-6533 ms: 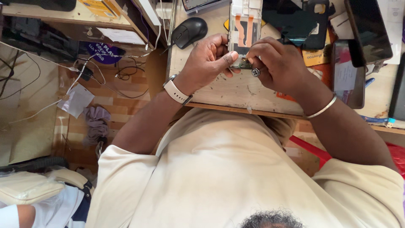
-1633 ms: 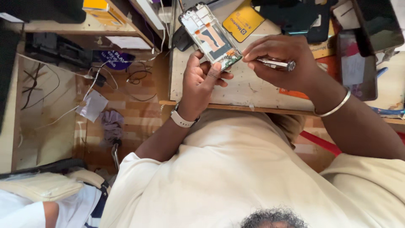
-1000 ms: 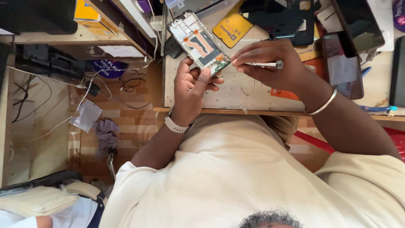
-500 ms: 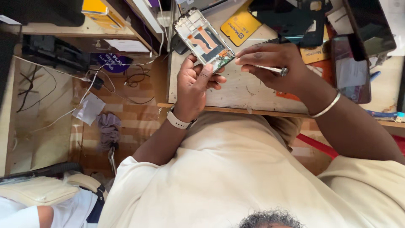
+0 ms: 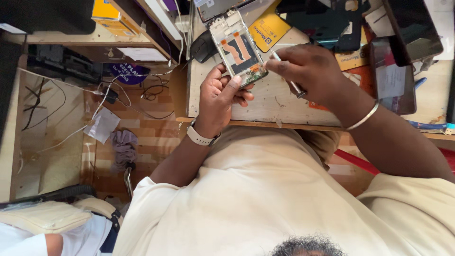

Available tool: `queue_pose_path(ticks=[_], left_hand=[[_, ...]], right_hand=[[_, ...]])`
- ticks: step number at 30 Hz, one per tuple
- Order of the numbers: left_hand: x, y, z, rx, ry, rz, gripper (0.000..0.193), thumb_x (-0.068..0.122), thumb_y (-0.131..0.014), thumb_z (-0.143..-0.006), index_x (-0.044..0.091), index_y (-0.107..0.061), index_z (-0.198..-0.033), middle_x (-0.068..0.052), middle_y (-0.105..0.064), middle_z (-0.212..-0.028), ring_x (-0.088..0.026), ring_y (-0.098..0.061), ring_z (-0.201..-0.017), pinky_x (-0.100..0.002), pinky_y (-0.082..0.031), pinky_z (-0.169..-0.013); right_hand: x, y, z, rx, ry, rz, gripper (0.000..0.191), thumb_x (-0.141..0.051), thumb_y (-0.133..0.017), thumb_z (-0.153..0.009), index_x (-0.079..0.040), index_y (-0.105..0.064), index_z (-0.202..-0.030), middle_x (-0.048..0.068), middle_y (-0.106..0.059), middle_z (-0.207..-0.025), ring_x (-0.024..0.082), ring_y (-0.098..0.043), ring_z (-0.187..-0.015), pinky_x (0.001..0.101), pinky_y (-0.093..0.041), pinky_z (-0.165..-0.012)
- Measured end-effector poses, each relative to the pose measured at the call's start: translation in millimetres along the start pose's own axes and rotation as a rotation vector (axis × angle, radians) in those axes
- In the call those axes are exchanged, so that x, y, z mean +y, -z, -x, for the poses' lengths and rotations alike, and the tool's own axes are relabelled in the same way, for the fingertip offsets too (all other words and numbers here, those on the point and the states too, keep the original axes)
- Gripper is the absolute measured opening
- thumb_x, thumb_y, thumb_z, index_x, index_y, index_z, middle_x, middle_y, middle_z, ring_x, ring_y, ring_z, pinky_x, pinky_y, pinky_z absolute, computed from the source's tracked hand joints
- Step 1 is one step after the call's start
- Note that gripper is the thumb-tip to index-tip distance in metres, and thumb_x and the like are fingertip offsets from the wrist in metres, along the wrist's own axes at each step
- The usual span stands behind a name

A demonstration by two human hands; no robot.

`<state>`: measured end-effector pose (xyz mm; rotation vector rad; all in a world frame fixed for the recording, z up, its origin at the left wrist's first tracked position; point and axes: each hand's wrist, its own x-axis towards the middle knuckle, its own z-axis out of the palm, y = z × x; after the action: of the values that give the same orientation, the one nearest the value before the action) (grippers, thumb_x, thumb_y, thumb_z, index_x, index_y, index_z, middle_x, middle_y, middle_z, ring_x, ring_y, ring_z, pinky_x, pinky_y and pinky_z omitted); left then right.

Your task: The person uses a screwdriver to remove screws from a disassembled smartphone, then uses tweezers to lift and disconnect internal components. The person continues to remove screws and adjust parts inside the phone while holding it steady with the other hand.

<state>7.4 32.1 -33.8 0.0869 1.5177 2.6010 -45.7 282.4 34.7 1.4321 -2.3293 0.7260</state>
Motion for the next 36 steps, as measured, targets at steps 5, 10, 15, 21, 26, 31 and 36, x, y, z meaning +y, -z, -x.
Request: queue_pose_path(ticks=[5,10,15,21,26,31,36], left_hand=[[1.3,-4.3,1.1,0.001,0.000,0.008,0.036,0.009,-0.059,-0.104,-0.004,-0.048,-0.136,-0.015,-0.074,-0.102,-0.017,-0.074,-0.078,-0.026,-0.059,-0.064],[3.0,-7.5,5.1,-0.019,-0.012,-0.026,0.036,0.011,-0.059,-0.106,-0.006,-0.050,-0.136,-0.015,-0.074,-0.104,-0.017,-0.074,-0.079,-0.027,-0.059,-0.064],[4.5,-10.9,6.6,-0.034,0.008,-0.077,0.037,0.012,-0.060,-0.105,-0.003,-0.049,-0.137,-0.015,-0.074,-0.105,-0.016,-0.074,-0.079,-0.026,-0.059,-0.065],[8.6,-9.9,-1.6,-0.060,-0.033,-0.068,0.039,0.011,-0.059,-0.103,-0.001,-0.049,-0.138,-0.013,-0.073,-0.102,-0.015,-0.073,-0.078,-0.025,-0.059,-0.064],[3.3,-12.3,0.3,-0.084,-0.008,-0.070,0.035,0.010,-0.058,-0.105,-0.004,-0.050,-0.135,-0.013,-0.074,-0.103,-0.016,-0.073,-0.080,-0.026,-0.060,-0.065],[5.9,-12.6,-3.5,-0.073,-0.041,-0.103,0.037,0.010,-0.058,-0.104,-0.004,-0.050,-0.137,-0.013,-0.073,-0.099,-0.015,-0.073,-0.078,-0.026,-0.059,-0.064],[-0.6,-11.5,-2.6,-0.092,-0.034,-0.090,0.037,0.010,-0.058,-0.104,-0.004,-0.049,-0.137,-0.013,-0.073,-0.101,-0.016,-0.073,-0.081,-0.026,-0.059,-0.067]], right_hand=[[-35.7,19.7,-4.1,0.010,-0.204,-0.381,0.022,0.000,-0.068,-0.098,-0.008,-0.069,-0.119,0.008,-0.073,-0.106,0.023,-0.073,-0.085,0.0334,-0.057,-0.073],[-128.2,40.2,9.0,-0.399,-0.008,-1.965,0.044,-0.041,-0.055,-0.114,-0.001,-0.055,-0.131,0.017,-0.062,-0.130,0.028,-0.060,-0.121,0.0394,-0.048,-0.111],[-161.6,45.3,-5.1,-0.443,0.182,-1.963,0.051,-0.051,-0.050,-0.111,-0.002,-0.052,-0.124,0.015,-0.061,-0.115,0.032,-0.058,-0.096,0.0396,-0.048,-0.086],[-161.5,49.1,-27.4,-0.308,0.251,-2.004,0.049,-0.052,-0.050,-0.107,-0.003,-0.054,-0.111,0.019,-0.063,-0.102,0.038,-0.062,-0.085,0.0466,-0.052,-0.075],[-166.6,52.5,-23.5,-0.273,0.242,-2.073,0.048,-0.049,-0.053,-0.105,-0.001,-0.054,-0.105,0.022,-0.065,-0.097,0.041,-0.063,-0.083,0.0511,-0.054,-0.072],[-179.4,45.7,-38.5,-0.080,0.207,-2.144,0.047,-0.047,-0.055,-0.104,0.000,-0.054,-0.100,0.025,-0.067,-0.093,0.044,-0.065,-0.080,0.0555,-0.056,-0.070],[-162.0,56.4,-32.1,-0.362,0.202,-2.029,0.051,-0.054,-0.049,-0.104,-0.004,-0.054,-0.112,0.018,-0.064,-0.106,0.037,-0.064,-0.104,0.0492,-0.053,-0.088]])
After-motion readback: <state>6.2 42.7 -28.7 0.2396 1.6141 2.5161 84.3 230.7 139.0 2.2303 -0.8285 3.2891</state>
